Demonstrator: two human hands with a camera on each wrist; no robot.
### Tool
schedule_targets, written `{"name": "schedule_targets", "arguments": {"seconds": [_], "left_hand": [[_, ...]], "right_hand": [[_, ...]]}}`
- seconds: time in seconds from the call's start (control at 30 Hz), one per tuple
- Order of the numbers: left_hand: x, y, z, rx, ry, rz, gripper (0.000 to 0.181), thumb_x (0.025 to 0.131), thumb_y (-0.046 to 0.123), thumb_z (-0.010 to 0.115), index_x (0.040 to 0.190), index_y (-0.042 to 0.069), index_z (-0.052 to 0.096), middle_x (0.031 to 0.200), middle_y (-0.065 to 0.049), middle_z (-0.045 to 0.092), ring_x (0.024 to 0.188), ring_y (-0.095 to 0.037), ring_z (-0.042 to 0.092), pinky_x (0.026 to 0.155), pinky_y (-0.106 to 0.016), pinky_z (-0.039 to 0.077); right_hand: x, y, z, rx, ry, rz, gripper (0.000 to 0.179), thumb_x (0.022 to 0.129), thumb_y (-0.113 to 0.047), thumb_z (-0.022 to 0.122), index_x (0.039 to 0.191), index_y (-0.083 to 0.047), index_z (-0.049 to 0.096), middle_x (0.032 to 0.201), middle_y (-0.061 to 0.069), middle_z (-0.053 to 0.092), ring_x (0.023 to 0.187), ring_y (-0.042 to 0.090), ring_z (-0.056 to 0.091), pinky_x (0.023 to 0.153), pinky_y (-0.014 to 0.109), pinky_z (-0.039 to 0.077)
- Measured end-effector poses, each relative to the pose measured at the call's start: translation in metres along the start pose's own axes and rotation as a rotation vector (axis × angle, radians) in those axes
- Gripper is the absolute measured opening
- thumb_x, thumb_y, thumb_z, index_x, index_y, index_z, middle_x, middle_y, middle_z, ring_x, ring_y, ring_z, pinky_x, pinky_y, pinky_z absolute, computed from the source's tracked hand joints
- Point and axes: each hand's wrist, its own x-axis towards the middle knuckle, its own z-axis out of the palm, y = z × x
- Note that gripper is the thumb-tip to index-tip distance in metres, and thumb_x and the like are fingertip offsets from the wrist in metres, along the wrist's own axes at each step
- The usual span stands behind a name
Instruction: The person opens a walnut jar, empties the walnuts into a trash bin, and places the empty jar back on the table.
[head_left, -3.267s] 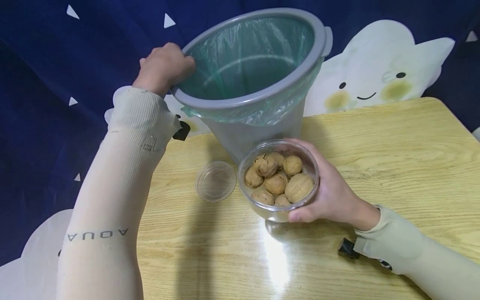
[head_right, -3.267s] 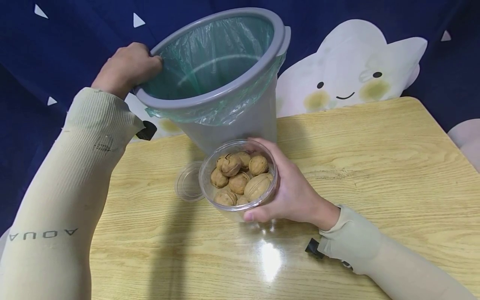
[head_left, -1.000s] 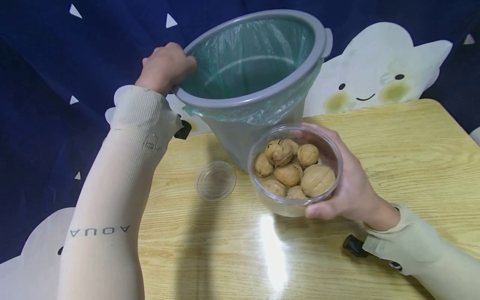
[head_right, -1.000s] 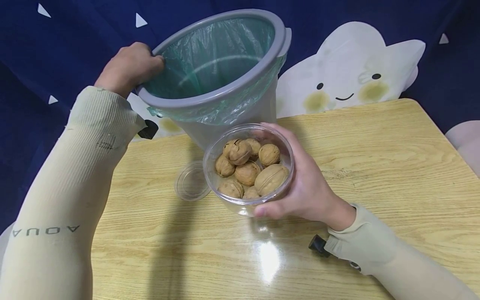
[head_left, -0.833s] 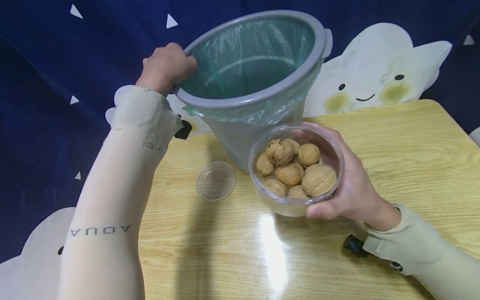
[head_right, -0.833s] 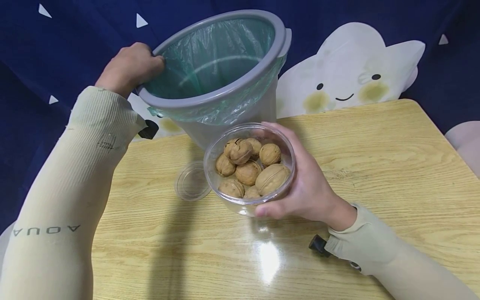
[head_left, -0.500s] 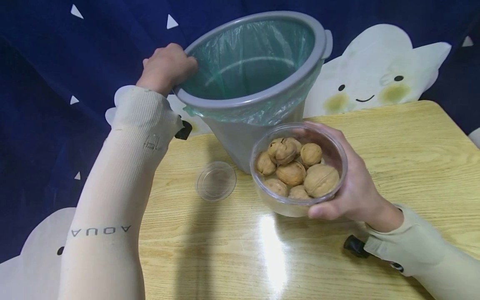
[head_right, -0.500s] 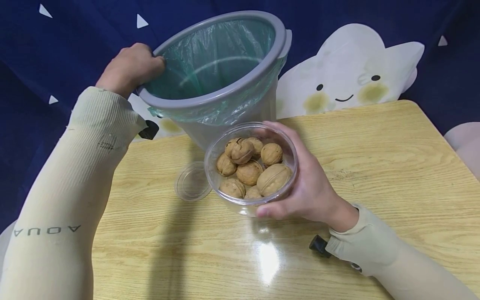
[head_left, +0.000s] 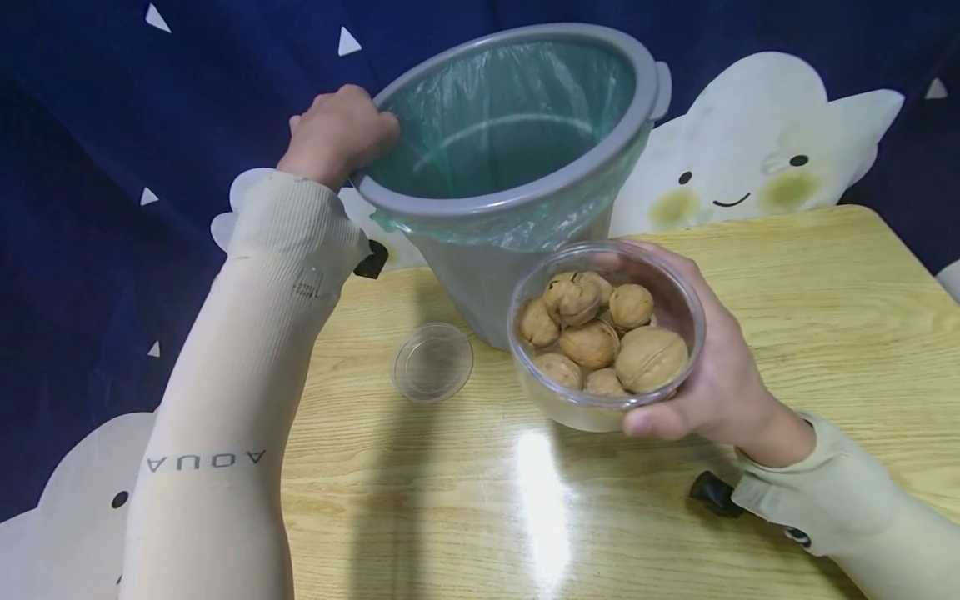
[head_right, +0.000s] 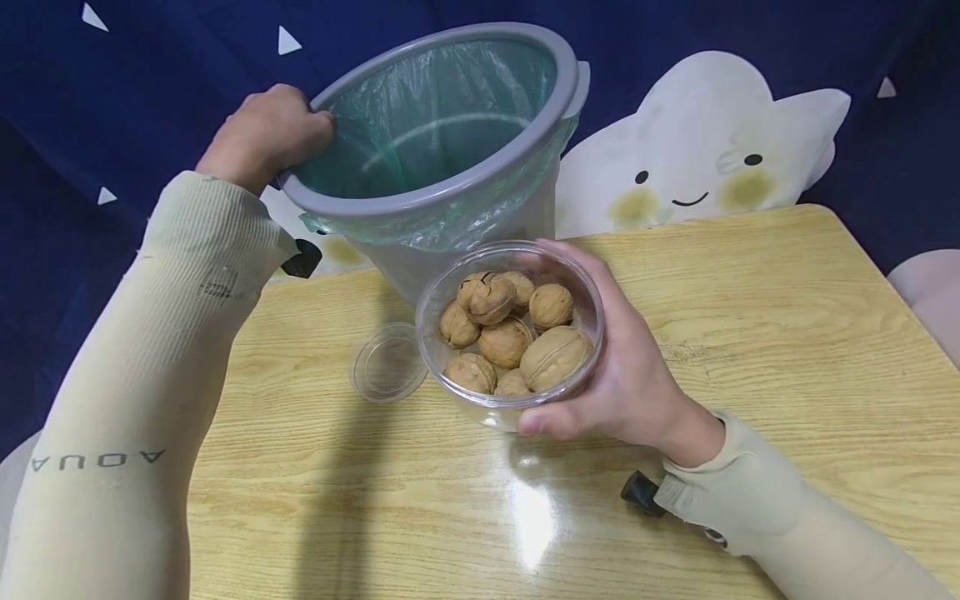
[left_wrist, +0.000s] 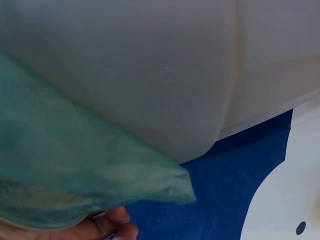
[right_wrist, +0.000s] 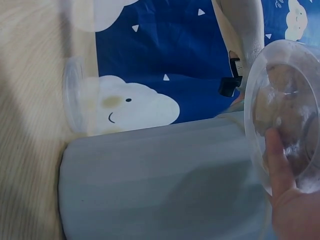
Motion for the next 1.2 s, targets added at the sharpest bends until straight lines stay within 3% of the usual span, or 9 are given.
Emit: {"name": "schedule_targets", "arguments": {"seconds": [0.53,0.7,0.9,1.2], "left_hand": [[-0.001,0.000,0.000,0.002,0.030,0.016,0.039,0.098,0.021,0.041,0.122,0.002,0.065,0.116,-0.014,0.066,0.103,-0.029,0.055,0.116,-0.054,0.024],[0.000,0.004,0.002,0.002,0.026,0.026,0.035,0.097,0.022,0.041,0.116,0.004,0.065,0.112,-0.012,0.065,0.102,-0.028,0.054,0.115,-0.052,0.025],[-0.001,0.012,0.004,0.018,0.020,0.035,0.038,0.099,0.022,0.040,0.122,0.003,0.064,0.112,-0.012,0.064,0.105,-0.028,0.053,0.113,-0.052,0.025],[0.002,0.018,0.006,0.013,0.021,0.038,0.026,0.098,0.022,0.041,0.106,0.009,0.062,0.109,-0.010,0.063,0.100,-0.026,0.051,0.107,-0.048,0.027]], "right_hand": [[0.000,-0.004,-0.004,0.000,0.018,-0.015,0.120,0.056,-0.025,0.103,0.152,0.008,0.037,0.150,0.019,0.054,0.137,0.026,0.052,0.119,0.026,0.039],[-0.001,-0.009,-0.009,0.005,0.047,-0.002,0.120,0.054,-0.020,0.103,0.152,0.007,0.039,0.150,0.018,0.054,0.138,0.026,0.052,0.118,0.025,0.039],[-0.003,-0.015,-0.015,0.009,0.088,0.005,0.119,0.052,-0.017,0.104,0.151,0.006,0.041,0.149,0.017,0.056,0.139,0.025,0.051,0.119,0.024,0.037],[-0.003,-0.019,-0.020,0.001,0.116,-0.039,0.117,0.052,-0.016,0.103,0.149,0.007,0.043,0.147,0.017,0.058,0.137,0.025,0.053,0.117,0.024,0.039]]}}
